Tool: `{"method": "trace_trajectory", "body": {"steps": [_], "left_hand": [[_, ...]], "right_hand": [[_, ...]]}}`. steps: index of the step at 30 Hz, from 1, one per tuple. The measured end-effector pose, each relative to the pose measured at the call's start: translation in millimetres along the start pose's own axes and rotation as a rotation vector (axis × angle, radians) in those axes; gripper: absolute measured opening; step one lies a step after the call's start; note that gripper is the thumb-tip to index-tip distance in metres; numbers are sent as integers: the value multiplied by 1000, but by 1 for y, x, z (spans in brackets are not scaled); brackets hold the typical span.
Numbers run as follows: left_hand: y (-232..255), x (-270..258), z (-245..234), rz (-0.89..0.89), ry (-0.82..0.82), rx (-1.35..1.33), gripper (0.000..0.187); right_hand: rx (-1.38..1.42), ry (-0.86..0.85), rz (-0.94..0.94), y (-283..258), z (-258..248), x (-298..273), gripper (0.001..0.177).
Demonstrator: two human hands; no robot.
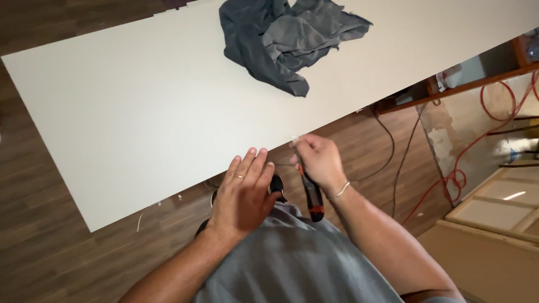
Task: Trimming excess edge banding from a board using a utility knife
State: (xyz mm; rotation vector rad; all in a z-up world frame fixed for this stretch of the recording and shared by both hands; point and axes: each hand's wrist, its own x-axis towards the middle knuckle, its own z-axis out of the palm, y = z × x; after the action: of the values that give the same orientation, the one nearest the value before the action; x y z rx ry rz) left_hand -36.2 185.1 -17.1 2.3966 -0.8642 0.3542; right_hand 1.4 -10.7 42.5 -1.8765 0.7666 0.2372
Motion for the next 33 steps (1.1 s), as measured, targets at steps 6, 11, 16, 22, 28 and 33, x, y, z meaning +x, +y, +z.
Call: {"method": "trace_trajectory", "body": {"steps": [6, 11, 16, 22, 28, 33], "left_hand": [[-7, -10, -11, -7, 12, 17, 68], [-12, -16, -22, -9, 14, 5, 65], [-14, -18, -25, -3, 7, -6, 64], [-15, -19, -31, -1, -26, -26, 64], [-23, -31, -37, -8, -20, 24, 68], [-26, -40, -43, -27, 18, 13, 63]], "right_hand": [[33, 9, -12, -2, 12, -10, 24], [17, 108, 0, 8, -5, 5, 20], [92, 97, -9, 7, 13, -12, 21], [19, -35, -6, -10, 44, -31, 22], [34, 61, 13, -1, 30, -23, 23], [-23, 10, -6, -5, 42, -31, 22]]}}
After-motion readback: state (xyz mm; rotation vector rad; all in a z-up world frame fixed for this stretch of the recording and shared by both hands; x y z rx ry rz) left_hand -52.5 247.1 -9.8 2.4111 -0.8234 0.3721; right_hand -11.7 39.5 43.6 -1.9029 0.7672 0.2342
